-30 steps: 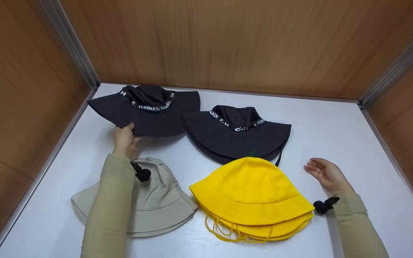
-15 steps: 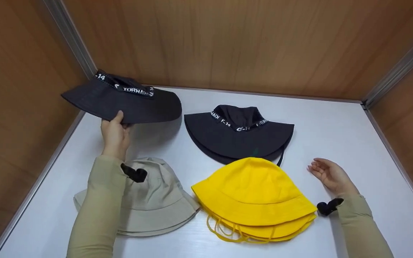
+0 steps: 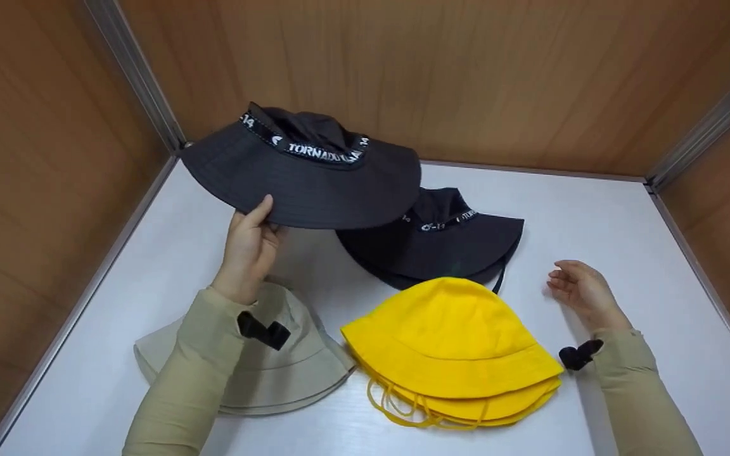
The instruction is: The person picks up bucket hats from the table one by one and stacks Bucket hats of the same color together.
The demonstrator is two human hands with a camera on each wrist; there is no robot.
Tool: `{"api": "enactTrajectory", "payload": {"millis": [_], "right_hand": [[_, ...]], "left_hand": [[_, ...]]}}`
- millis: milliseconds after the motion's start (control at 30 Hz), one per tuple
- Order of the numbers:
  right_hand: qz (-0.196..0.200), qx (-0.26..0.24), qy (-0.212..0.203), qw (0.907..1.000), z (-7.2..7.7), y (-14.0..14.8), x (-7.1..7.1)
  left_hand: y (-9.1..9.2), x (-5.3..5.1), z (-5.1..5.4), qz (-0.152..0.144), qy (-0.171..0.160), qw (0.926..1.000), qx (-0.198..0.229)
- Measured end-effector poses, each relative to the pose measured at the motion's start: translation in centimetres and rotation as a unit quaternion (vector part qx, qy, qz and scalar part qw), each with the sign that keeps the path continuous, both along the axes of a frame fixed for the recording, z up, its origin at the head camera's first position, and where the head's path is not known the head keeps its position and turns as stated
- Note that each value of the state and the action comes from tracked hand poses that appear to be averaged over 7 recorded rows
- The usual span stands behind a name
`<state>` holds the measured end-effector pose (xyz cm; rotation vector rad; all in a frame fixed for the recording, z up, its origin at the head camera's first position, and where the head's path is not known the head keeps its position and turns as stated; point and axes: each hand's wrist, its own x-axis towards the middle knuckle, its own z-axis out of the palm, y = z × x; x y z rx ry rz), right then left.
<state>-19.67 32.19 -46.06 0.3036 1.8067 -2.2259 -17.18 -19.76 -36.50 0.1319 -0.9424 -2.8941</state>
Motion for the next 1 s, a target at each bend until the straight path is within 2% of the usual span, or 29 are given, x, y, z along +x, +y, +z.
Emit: {"api": "enactTrajectory", "payload": {"millis": [100,200,267,333,400,467,567,633,767,867,1000], "right_hand": [[0.006,0.004,0.048,0.9988,1.2,-1.7,-0.5],[0.010,-0.058,0.066,0.9961,2.8,-3.6,-1.0],[0.015,-0.124,0.049,0.9910,3.8,-4.6,-1.3],[0.024,-0.186,0.016,0.9820,4.7,-5.6,-1.6],[0.037,-0.225,-0.019,0.9734,5.2,-6.5,-1.8],[0.055,-0.234,-0.037,0.9700,5.5,-7.3,-1.9],[0.079,-0.246,-0.036,0.9654,5.5,-8.4,-1.7],[0.092,-0.272,-0.031,0.9574,5.4,-8.9,-1.5],[0.089,-0.331,-0.036,0.9386,5.5,-9.6,-1.2],[0.069,-0.334,-0.039,0.9391,5.6,-9.9,-1.0],[0.044,-0.344,-0.019,0.9376,6.0,-9.8,-0.6]], "left_hand": [[1.1,0.7,0.0,-0.029,0.010,0.9994,-0.017],[2.2,1.4,-0.2,-0.058,0.017,0.9978,-0.026],[3.0,1.9,-0.2,-0.073,0.022,0.9965,-0.033],[3.7,2.3,-0.2,-0.090,0.029,0.9949,-0.036],[4.5,2.7,-0.3,-0.110,0.039,0.9926,-0.031],[5.2,3.1,-0.4,-0.132,0.047,0.9897,-0.028],[6.1,3.6,-0.5,-0.168,0.058,0.9838,-0.022],[6.5,3.9,-0.5,-0.189,0.060,0.9798,-0.025],[6.8,4.2,-0.8,-0.217,0.062,0.9736,-0.037],[6.6,4.0,-1.1,-0.224,0.056,0.9719,-0.046],[6.1,3.7,-1.7,-0.232,0.037,0.9699,-0.062]]}}
